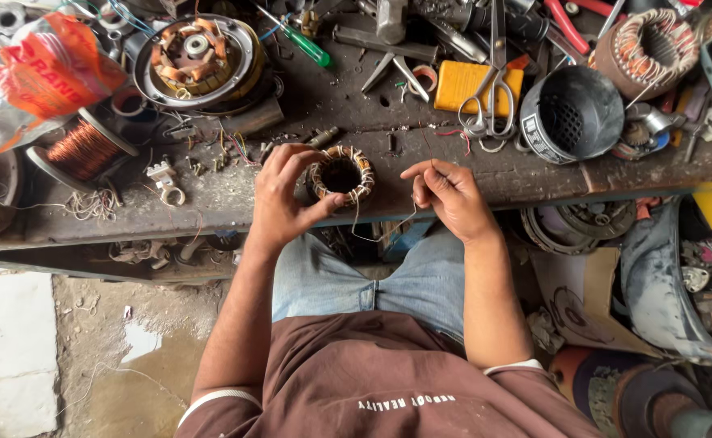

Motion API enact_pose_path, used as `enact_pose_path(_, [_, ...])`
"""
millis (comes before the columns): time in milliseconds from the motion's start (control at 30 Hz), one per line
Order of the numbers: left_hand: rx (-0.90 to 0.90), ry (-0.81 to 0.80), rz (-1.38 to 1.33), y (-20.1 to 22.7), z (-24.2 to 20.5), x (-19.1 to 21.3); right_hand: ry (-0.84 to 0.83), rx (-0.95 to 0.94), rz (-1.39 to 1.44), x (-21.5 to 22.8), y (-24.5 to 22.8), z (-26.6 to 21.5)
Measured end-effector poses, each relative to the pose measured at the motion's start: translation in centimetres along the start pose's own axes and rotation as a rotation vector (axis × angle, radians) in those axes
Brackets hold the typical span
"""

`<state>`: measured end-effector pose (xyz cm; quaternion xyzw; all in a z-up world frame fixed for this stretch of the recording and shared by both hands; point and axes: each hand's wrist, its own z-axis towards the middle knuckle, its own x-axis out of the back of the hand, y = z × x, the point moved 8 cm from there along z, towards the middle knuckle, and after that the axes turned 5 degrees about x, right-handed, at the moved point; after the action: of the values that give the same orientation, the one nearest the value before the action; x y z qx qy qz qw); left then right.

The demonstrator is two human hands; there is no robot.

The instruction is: The person sits at a cluttered workbench and repeatedly ties a white string around a cylindrical copper-wound component, likely a motor stator. They pull the string tight, adjust its position, and continue wrapping it around the component throughout the clip.

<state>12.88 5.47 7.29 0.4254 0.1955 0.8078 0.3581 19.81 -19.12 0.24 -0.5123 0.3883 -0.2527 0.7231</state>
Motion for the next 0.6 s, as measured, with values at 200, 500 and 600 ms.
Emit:
enact_pose_path(200, [-0.007, -0.005, -0.033, -0.4, -0.3, -0.1, -0.011, -0.008, -0.102, 0.2, 0.3, -0.6])
enact_pose_path(500, [-0.028, -0.050, 0.078, 1.4, 0.0, -0.2, -0.011, -0.001, -0.133, -0.1, -0.1, -0.6])
enact_pose_path(600, [-0.017, -0.062, 0.039, 1.3, 0.3, 0.1, 0.007, 0.044, -0.130, -0.2, 0.0, -0.4])
